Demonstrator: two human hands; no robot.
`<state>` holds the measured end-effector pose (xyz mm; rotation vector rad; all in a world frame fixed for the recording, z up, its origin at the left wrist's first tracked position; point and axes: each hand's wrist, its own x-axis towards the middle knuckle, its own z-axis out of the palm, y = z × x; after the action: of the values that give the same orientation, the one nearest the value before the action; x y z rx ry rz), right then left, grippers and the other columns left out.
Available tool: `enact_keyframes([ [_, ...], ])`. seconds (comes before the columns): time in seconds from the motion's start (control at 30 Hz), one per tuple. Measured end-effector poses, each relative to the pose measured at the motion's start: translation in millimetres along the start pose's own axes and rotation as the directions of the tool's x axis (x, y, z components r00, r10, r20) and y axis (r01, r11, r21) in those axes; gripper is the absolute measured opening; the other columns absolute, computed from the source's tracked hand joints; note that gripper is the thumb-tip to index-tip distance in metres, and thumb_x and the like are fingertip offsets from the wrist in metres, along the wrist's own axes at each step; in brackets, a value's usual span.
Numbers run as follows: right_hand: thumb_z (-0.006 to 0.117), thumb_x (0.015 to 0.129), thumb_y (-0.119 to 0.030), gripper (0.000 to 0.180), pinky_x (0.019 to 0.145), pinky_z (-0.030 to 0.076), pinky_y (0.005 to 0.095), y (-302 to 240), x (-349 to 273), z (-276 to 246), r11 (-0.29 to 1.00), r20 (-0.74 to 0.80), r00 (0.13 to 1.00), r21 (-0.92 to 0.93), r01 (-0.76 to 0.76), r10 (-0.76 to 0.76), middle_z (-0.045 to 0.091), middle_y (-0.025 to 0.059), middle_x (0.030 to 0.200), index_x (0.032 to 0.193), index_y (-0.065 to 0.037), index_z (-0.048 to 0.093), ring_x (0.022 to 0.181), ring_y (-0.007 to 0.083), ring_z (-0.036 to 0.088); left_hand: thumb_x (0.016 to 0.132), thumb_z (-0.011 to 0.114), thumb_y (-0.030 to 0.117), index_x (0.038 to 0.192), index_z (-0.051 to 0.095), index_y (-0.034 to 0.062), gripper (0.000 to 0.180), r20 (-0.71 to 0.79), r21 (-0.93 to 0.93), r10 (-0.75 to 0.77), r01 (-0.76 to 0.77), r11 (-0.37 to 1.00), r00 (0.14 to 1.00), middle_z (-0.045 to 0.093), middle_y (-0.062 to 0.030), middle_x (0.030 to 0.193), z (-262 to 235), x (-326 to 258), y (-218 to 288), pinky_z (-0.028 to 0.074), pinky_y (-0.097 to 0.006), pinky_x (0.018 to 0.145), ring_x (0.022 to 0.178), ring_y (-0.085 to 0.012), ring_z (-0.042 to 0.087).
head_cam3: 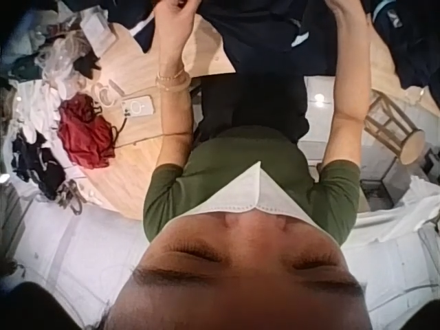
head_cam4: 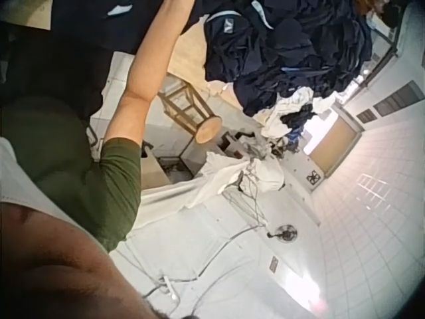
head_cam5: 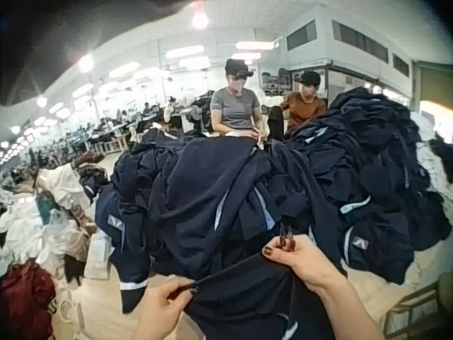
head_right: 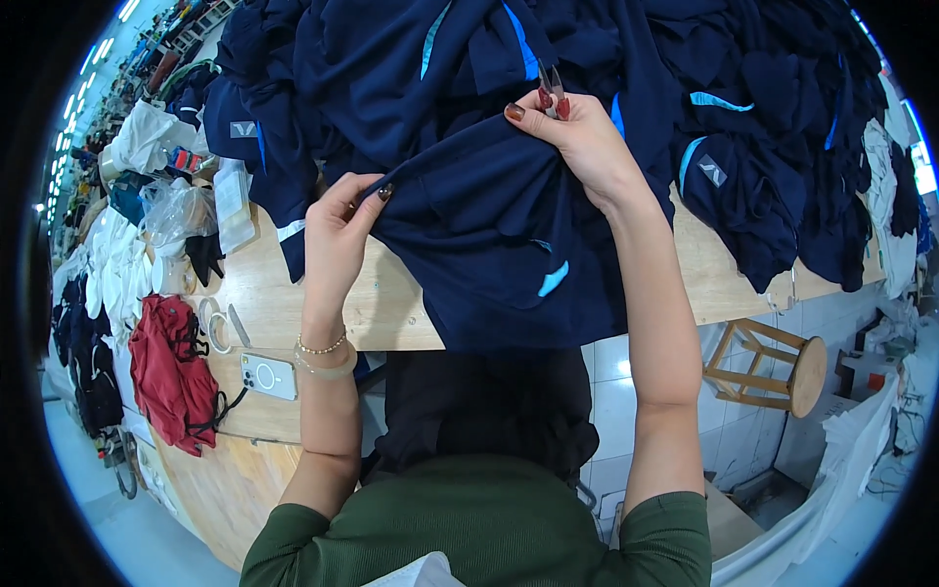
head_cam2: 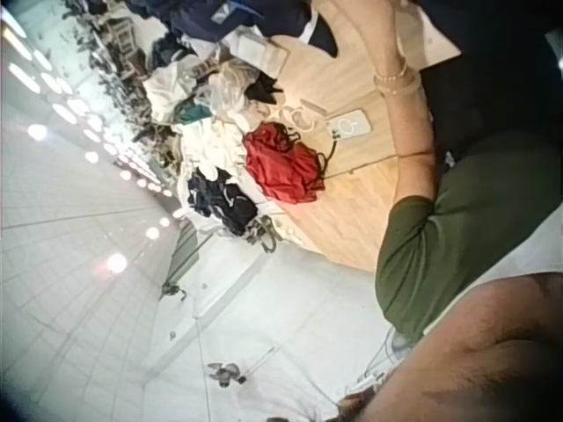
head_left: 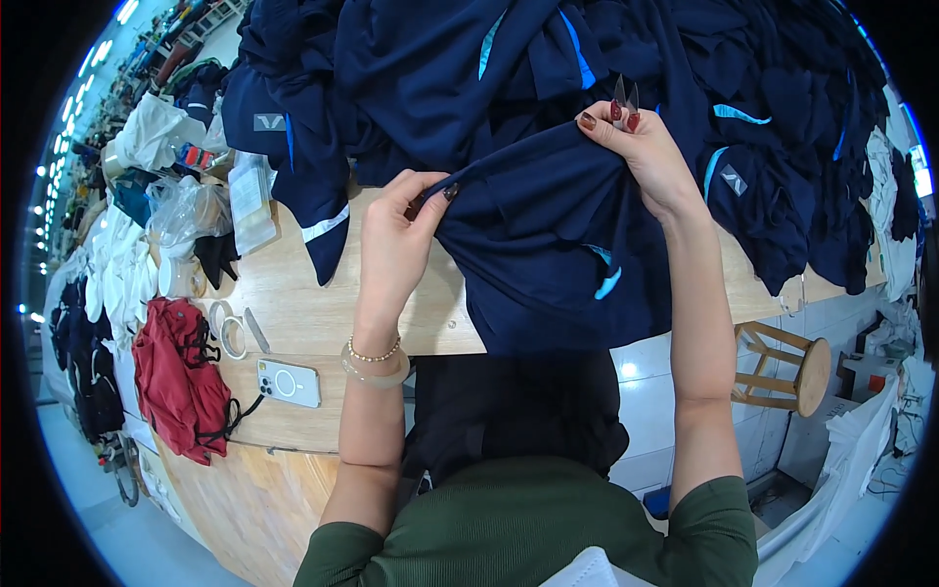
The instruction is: Trimming excess threads from blue athletic shorts using thread snips.
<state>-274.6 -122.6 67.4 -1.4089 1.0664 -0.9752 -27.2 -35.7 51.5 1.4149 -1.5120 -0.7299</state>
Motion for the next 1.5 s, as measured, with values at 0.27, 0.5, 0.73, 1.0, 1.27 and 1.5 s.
enact_keyframes([
  [0.27,0.06,0.089,-0.019,0.016,0.082,0.042,0.0229,3,-11,-22,0.962,-0.085,0.966,0.105,0.253,-0.245,0.062,0.0018,0.09,0.09,-0.004,0.065,0.086,0.0094,0.057,0.081,0.065,0.005,0.108,0.061,0.0003,0.028,0.311,-0.335,-0.065,0.174,0.926,0.948,0.061,-0.0053,0.088,19,-31,23,0.046,-0.022,0.067,0.072,-0.0094,0.057],
  [0.5,0.052,0.093,-0.014,0.016,0.081,0.042,0.023,46,-59,-155,0.939,-0.691,0.655,-0.33,0.092,-0.307,0.061,0.0047,0.09,0.094,-0.003,0.064,0.085,0.01,0.055,0.081,0.058,-0.001,0.112,0.06,0.0006,0.03,0.318,-0.213,-0.044,0.117,0.97,0.947,0.062,-0.0092,0.102,14,-39,-10,0.048,-0.025,0.077,0.085,-0.0135,0.06],
  [0.73,0.06,0.088,-0.027,0.024,0.047,0.028,0.0193,121,-159,-145,0.885,-0.802,0.597,-0.293,-0.363,-0.021,0.057,-0.0015,0.072,0.091,-0.003,0.065,0.052,0.002,0.038,0.083,0.059,-0.001,0.101,0.06,-0.0014,0.018,0.312,-0.127,-0.329,0.382,0.915,0.891,0.063,-0.0051,0.089,21,-91,-49,0.047,-0.022,0.073,0.082,-0.0096,0.059],
  [1.0,0.062,0.087,-0.03,0.027,0.041,0.022,0.0212,109,-160,-112,0.902,-0.585,0.692,0.2,-0.383,0.424,0.06,0.0005,0.076,0.093,-0.005,0.065,0.047,0.0015,0.033,0.076,0.071,0.003,0.119,0.048,-0.0004,0.049,0.305,-0.011,-0.282,0.3,0.954,0.91,0.054,-0.0073,0.096,67,-113,-27,0.048,-0.024,0.06,0.068,-0.012,0.058],
  [1.27,0.065,0.086,-0.018,0.015,0.044,0.02,0.0175,58,-160,-74,0.996,-0.714,0.7,-0.048,-0.072,0.016,0.053,-0.0065,0.066,0.09,-0.003,0.064,0.05,-0.0006,0.032,0.074,0.066,0.001,0.093,0.06,0.0016,0.019,0.177,-0.015,0.488,-0.493,0.87,0.855,0.054,-0.0086,0.087,120,-82,27,0.048,-0.03,0.064,0.079,-0.0231,0.057],
  [1.5,0.072,0.075,-0.008,0.019,0.058,0.038,0.0211,65,-162,-59,0.919,-0.593,0.78,-0.39,-0.062,-0.2,0.052,-0.0025,0.074,0.09,-0.003,0.062,0.064,0.0079,0.044,0.075,0.067,0.002,0.099,0.06,-0.0008,0.025,0.254,0.078,0.368,-0.398,0.914,0.894,0.053,-0.0089,0.097,154,-61,14,0.049,-0.031,0.07,0.078,-0.0237,0.058],
])
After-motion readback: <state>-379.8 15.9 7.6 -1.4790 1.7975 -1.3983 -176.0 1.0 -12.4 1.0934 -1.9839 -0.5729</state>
